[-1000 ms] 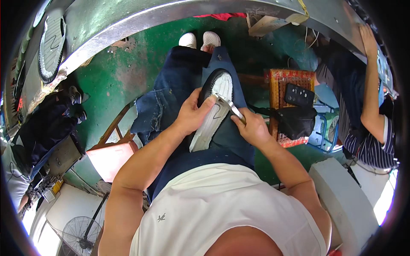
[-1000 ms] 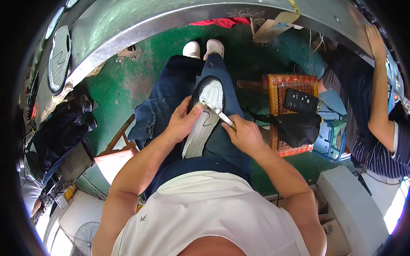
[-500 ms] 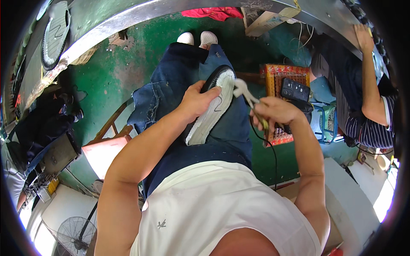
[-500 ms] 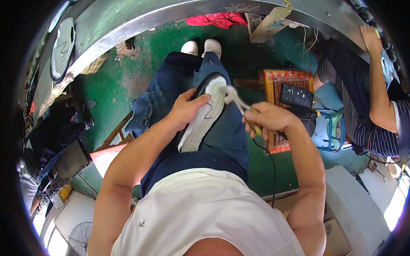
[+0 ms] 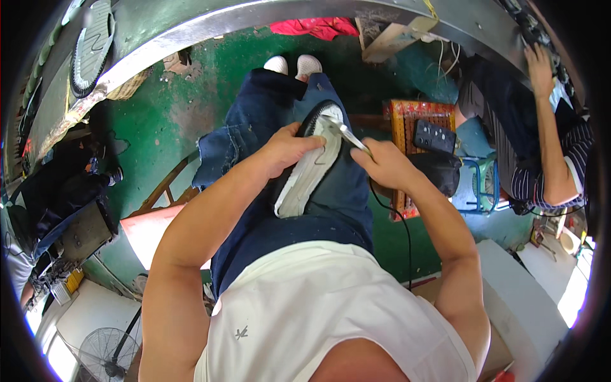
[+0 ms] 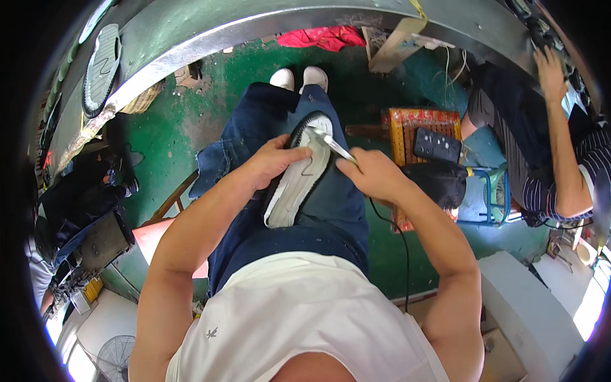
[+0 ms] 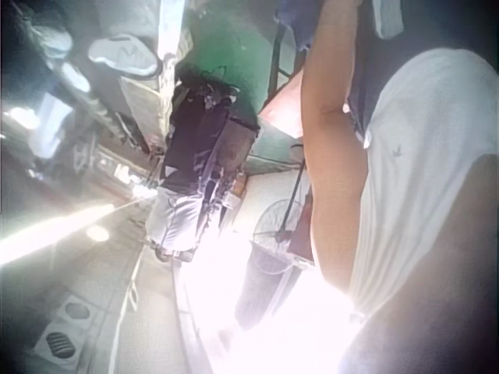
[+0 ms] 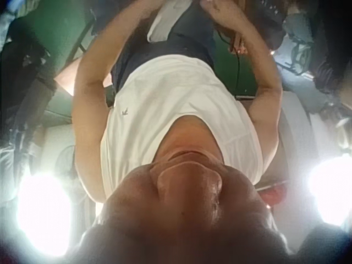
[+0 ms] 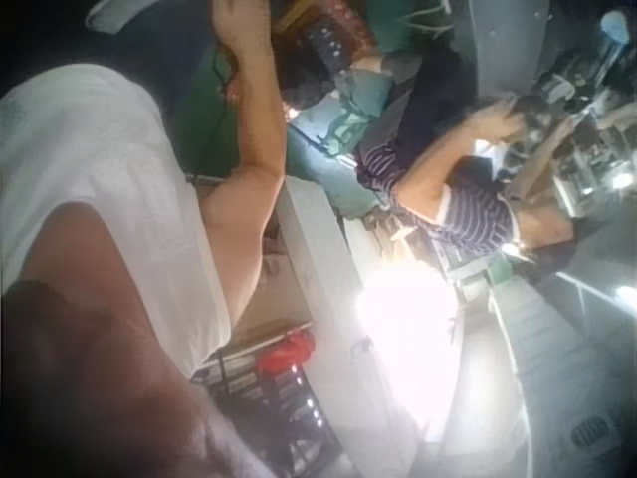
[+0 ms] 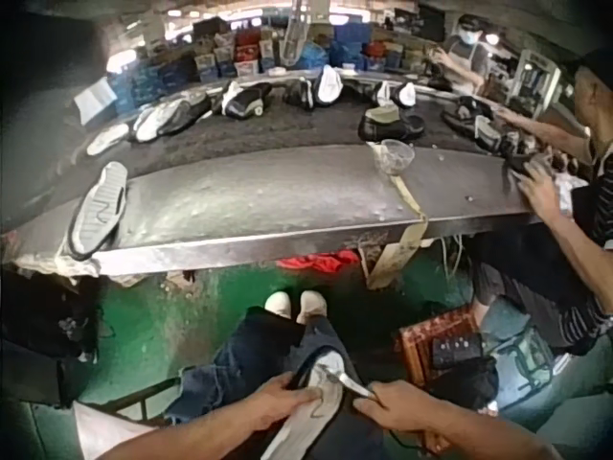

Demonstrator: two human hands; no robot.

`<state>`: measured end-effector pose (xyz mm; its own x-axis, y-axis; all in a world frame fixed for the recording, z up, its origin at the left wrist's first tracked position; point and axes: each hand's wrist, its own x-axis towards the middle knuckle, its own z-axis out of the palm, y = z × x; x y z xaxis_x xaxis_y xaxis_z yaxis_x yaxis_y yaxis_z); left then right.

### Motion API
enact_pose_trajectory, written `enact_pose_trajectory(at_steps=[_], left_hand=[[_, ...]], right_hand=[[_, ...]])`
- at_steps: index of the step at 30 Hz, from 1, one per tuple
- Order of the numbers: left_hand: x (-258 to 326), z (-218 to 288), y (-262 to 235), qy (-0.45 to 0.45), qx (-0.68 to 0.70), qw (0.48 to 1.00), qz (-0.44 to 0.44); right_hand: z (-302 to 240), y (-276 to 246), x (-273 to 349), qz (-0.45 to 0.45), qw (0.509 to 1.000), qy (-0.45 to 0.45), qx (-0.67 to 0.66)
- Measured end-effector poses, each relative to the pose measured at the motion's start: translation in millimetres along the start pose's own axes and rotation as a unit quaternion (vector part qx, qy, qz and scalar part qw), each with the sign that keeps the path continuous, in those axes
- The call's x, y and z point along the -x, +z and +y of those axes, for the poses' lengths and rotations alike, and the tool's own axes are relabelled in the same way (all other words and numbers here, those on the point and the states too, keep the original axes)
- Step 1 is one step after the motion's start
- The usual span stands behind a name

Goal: Trimming or pulling excess material from shoe soles using pliers and placing them on a conveyor belt.

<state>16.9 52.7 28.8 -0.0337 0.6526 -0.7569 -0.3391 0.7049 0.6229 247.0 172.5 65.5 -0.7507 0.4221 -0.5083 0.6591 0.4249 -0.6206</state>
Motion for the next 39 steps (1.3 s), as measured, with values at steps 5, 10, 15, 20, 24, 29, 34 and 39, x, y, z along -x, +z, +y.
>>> enact_pose_trajectory(at_steps=[5,10,15,20,24,29,34,39], left_hand=[[-3.5,17.2,-11.2,-0.049,-0.016,0.998,-0.048],[-12.2,16.7,-9.8,-0.045,-0.074,0.995,-0.041],[-3.7,16.4,-6.8,-0.040,-0.094,0.993,-0.050],[-15.6,-0.6,-9.0,-0.031,-0.080,0.996,-0.013],[-13.7,14.0,19.1,-0.023,-0.208,0.976,0.061],[-8.3,20.2,28.3,-0.023,-0.238,0.970,0.048],[14.8,9.4,10.2,-0.013,-0.178,0.983,0.041],[25.9,-7.2,-10.8,-0.010,-0.087,0.996,0.034]], right_hand=[[-9.4,-7.3,38.6,-0.134,0.982,0.046,-0.121],[-36.5,20.5,45.3,-0.099,0.990,-0.074,0.073],[-64.8,35.8,50.1,0.075,0.926,-0.157,0.336],[-76.6,35.4,39.8,0.029,0.931,-0.153,0.331],[-105.4,-3.0,30.0,-0.197,0.956,0.006,0.218],[-128.7,-23.0,21.7,-0.265,0.935,0.166,0.168],[-137.6,7.6,32.3,-0.135,0.907,-0.035,0.398],[-134.2,11.7,6.9,-0.258,0.866,-0.057,0.424]])
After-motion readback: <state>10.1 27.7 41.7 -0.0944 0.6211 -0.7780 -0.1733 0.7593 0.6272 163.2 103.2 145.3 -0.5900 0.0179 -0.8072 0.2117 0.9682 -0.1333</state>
